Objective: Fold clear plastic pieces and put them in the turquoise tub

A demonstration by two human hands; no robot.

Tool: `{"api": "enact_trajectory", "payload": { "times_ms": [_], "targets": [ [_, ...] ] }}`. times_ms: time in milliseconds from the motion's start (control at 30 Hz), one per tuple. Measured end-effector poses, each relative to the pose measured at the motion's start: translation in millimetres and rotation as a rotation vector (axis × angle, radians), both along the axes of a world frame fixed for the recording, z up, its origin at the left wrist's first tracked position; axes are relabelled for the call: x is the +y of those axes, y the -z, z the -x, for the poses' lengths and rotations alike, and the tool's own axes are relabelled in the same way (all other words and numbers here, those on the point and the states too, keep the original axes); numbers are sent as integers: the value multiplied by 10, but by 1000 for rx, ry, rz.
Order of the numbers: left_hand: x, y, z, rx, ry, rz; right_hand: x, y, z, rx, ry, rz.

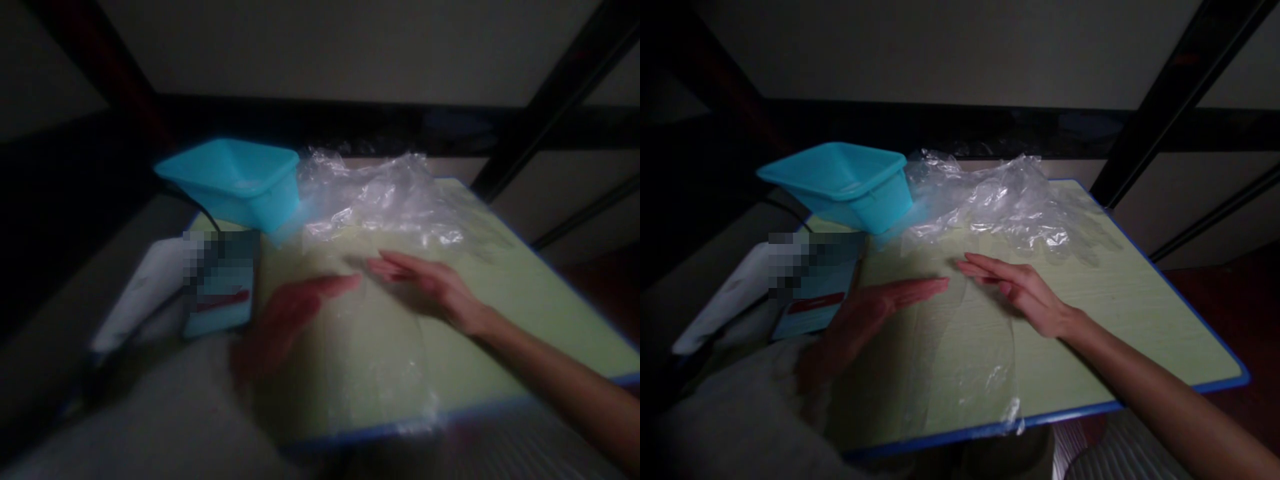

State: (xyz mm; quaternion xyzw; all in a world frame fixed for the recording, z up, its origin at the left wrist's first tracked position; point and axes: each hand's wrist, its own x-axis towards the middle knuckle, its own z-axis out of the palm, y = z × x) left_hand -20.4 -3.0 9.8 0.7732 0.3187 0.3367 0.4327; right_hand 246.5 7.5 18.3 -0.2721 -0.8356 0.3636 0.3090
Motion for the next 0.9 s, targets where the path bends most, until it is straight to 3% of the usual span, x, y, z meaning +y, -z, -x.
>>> {"api": "enact_trajectory", "payload": {
  "times_ms": [133, 267, 400, 567, 667, 767, 900],
  "targets": [
    [78, 83, -66, -160, 59, 322, 15, 41, 77, 158, -34, 297],
    [113, 137, -115, -37, 106, 318, 108, 188, 88, 149, -120, 415],
    [107, 130, -128, -53, 131, 321, 151, 267, 86, 189, -145, 494],
    [166, 93, -107, -210, 88, 427, 187, 211, 76, 318, 20, 549],
    [224, 60, -100, -343, 35, 448, 217, 177, 52, 368, 167, 449],
    [255, 22, -130, -198, 31, 337, 179, 116, 42, 306, 206, 258],
    [250, -16, -198, 108, -60, 123, -76, -60, 33, -40, 73, -254]
  ]
}}
